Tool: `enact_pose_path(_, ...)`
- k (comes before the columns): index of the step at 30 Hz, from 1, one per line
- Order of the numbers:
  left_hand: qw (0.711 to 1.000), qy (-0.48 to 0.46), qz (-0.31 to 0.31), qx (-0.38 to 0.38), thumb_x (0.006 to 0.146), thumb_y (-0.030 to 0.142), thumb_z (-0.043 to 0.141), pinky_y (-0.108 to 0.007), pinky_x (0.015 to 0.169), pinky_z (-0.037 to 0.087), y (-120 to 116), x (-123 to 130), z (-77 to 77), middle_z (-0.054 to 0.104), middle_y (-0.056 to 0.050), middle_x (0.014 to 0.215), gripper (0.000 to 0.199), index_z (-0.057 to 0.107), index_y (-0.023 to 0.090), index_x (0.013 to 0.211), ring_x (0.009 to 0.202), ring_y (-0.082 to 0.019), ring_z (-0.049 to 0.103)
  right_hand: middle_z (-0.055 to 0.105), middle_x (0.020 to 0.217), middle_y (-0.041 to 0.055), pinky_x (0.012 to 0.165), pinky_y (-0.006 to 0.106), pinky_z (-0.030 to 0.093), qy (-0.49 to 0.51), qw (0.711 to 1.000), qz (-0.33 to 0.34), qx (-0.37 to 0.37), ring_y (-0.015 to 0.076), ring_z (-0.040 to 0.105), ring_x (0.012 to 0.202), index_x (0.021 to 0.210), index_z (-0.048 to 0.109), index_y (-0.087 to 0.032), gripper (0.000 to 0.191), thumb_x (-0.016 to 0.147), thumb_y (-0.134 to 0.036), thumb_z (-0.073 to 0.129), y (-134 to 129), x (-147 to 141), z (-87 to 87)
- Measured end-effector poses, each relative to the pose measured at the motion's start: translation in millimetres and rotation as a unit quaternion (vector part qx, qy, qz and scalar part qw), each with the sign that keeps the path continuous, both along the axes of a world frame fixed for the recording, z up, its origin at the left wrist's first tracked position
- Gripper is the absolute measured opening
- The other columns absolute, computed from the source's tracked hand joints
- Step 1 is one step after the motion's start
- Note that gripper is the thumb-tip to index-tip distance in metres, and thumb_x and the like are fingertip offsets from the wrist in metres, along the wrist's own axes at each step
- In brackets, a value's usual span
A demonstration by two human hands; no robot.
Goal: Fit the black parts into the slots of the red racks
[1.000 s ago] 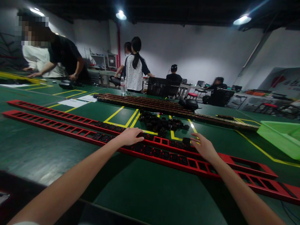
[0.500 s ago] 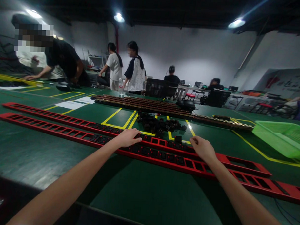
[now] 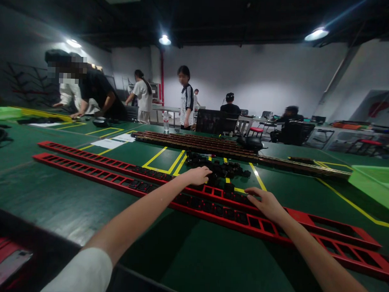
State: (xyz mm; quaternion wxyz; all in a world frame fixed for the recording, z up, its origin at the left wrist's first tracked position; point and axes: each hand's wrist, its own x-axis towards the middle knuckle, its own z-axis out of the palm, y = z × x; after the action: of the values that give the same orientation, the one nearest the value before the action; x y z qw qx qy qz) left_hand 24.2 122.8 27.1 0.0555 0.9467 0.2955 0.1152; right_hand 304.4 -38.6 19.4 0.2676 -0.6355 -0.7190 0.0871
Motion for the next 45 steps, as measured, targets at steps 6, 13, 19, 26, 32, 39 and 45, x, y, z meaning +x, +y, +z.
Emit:
enact_pose_path(6, 0.998, -0.026, 0.05, -0.011, 0.078, 0.023, 0.069, -0.028, 0.077, 0.051, 10, 8, -8.1, 0.064, -0.009, 0.1, 0.018, 0.072, 0.015, 0.094, 0.078, -0.018, 0.065, 0.074, 0.104, 0.0082, 0.089, 0.041, 0.055, -0.007, 1.0, -0.003, 0.001, 0.0258, 0.069, 0.097, 0.101, 0.07, -0.022, 0.031, 0.085, -0.04, 0.051, -1, 0, 3.5)
enact_pose_path(13, 0.974, -0.201, 0.097, 0.047, 0.1, 0.022, 0.039, -0.03, 0.088, 0.048, -21, -13, 2.7, 0.063, -0.008, 0.102, 0.026, 0.065, 0.016, 0.102, 0.098, -0.019, 0.06, 0.075, 0.1, 0.0088, 0.084, 0.041, 0.057, -0.027, 1.0, -0.008, 0.0, 0.0266, 0.07, 0.093, 0.097, 0.071, -0.022, 0.034, 0.085, -0.042, 0.047, -2, -5, 7.4)
enact_pose_path(19, 0.937, -0.347, -0.029, 0.025, 0.093, 0.018, 0.056, -0.03, 0.089, 0.049, -63, -14, -5.5, 0.064, -0.005, 0.099, 0.008, 0.064, 0.017, 0.094, 0.097, -0.018, 0.06, 0.076, 0.097, 0.0093, 0.08, 0.042, 0.058, -0.05, 0.999, -0.016, 0.011, 0.028, 0.071, 0.089, 0.095, 0.07, -0.023, 0.035, 0.084, -0.045, 0.046, -2, -5, 11.0)
enact_pose_path(26, 0.944, -0.327, -0.027, 0.025, 0.079, 0.002, 0.058, -0.032, 0.098, 0.048, -76, -6, -15.5, 0.054, -0.006, 0.113, 0.033, 0.058, 0.017, 0.109, 0.106, -0.018, 0.056, 0.076, 0.095, 0.0093, 0.082, 0.043, 0.057, -0.073, 0.997, -0.015, 0.034, 0.0284, 0.071, 0.088, 0.092, 0.071, -0.023, 0.036, 0.085, -0.045, 0.044, -7, -11, 16.5)
enact_pose_path(32, 0.967, -0.254, 0.005, 0.015, 0.088, 0.022, 0.06, -0.036, 0.097, 0.049, -79, -7, -15.8, 0.053, -0.006, 0.121, 0.044, 0.05, 0.024, 0.131, 0.11, -0.021, 0.055, 0.076, 0.096, 0.0087, 0.082, 0.043, 0.057, -0.056, 0.998, -0.007, 0.036, 0.029, 0.071, 0.088, 0.09, 0.072, -0.024, 0.033, 0.084, -0.045, 0.046, -6, -13, 14.7)
enact_pose_path(39, 0.975, -0.218, 0.02, 0.047, 0.088, 0.023, 0.061, -0.041, 0.098, 0.046, -80, -7, -11.9, 0.056, -0.006, 0.114, 0.027, 0.058, 0.022, 0.115, 0.108, -0.024, 0.051, 0.076, 0.095, 0.0088, 0.079, 0.043, 0.058, -0.053, 0.998, -0.016, 0.03, 0.029, 0.071, 0.087, 0.091, 0.072, -0.024, 0.034, 0.084, -0.045, 0.046, -4, -10, 12.0)
enact_pose_path(45, 0.963, -0.269, -0.003, 0.001, 0.082, 0.017, 0.064, -0.034, 0.091, 0.048, -76, -6, -15.3, 0.055, -0.005, 0.107, 0.023, 0.055, 0.019, 0.103, 0.099, -0.02, 0.056, 0.076, 0.094, 0.0086, 0.083, 0.044, 0.056, -0.057, 0.997, -0.018, 0.041, 0.0295, 0.071, 0.087, 0.089, 0.072, -0.023, 0.035, 0.083, -0.047, 0.046, 0, -5, 5.6)
